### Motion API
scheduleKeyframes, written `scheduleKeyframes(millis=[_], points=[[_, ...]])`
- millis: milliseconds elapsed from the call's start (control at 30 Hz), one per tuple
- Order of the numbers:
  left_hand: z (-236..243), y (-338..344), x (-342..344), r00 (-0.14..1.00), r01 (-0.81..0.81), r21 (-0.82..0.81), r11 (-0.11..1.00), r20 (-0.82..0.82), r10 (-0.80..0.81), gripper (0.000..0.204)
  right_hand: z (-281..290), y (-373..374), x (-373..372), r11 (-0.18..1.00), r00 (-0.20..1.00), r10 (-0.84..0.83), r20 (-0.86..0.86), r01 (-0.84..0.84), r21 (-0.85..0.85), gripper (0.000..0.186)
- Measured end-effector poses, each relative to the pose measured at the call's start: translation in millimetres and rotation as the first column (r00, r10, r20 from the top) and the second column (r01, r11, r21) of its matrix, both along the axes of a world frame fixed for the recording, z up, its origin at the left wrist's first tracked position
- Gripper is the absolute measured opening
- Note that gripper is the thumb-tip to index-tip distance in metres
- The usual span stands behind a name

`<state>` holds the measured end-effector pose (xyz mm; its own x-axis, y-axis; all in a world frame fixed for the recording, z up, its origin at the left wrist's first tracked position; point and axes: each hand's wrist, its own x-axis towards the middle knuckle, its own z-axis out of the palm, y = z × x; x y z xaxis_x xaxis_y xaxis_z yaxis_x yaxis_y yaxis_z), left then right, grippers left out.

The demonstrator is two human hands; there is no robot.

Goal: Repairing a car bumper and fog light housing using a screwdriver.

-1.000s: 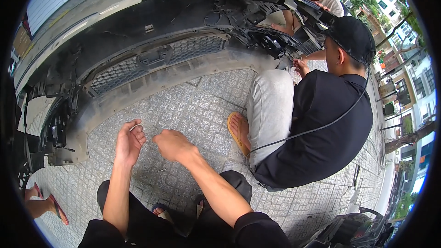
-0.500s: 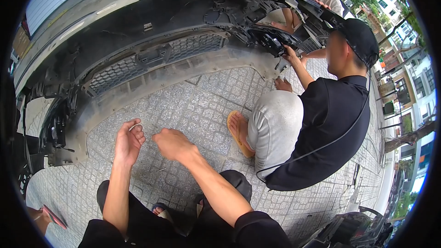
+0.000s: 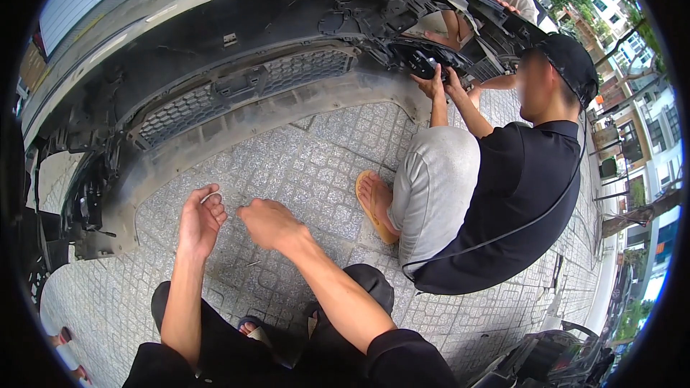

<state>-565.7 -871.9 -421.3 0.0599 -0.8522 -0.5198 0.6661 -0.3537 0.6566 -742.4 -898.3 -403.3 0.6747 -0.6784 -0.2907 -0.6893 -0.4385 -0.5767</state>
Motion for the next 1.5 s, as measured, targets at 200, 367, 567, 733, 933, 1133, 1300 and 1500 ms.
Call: scheduleKeyframes(millis=[200,367,567,733,933,1133,1300,1500], points=[[-2.3,3.9,0.8,0.999,-0.037,0.011,0.999,-0.018,0.037,0.021,-2.2,2.2,0.9,0.999,1.0,0.012,-0.014,-0.012,0.03,0.029],[2.0,2.0,1.8,0.999,-0.038,-0.011,0.999,-0.026,0.038,0.02,5.0,-1.9,-2.2,1.0,0.999,-0.021,-0.029,0.021,0.02,0.033],[-3.1,4.7,6.9,0.999,-0.044,-0.064,0.997,-0.017,0.043,0.018,1.8,-4.0,-8.5,0.999,0.999,-0.028,0.028,0.029,-0.023,0.034],[0.4,1.6,10.0,0.998,-0.052,-0.054,0.997,-0.031,0.051,0.017,0.4,-7.0,-6.8,1.0,0.999,0.008,0.05,-0.008,-0.009,0.033],[1.3,5.4,16.9,0.996,-0.06,-0.078,0.995,-0.063,0.055,0.018,4.2,-4.4,3.1,0.997,1.0,-0.018,0.016,0.017,0.079,0.034],[3.7,10.3,17.6,0.998,-0.037,-0.063,0.997,-0.045,0.034,0.022,2.2,1.0,-0.3,0.999,0.999,0.031,-0.041,-0.032,-0.014,0.035],[8.9,19.4,23.9,0.999,-0.022,-0.079,0.997,-0.039,0.019,0.025,-0.8,11.3,5.1,0.999,0.997,0.024,-0.076,-0.027,-0.042,0.036],[11.8,16.9,13.1,1.0,-0.019,-0.059,0.998,0.0,0.019,0.024,5.5,15.7,-2.2,0.999,0.994,0.029,-0.107,-0.032,-0.023,0.038]])
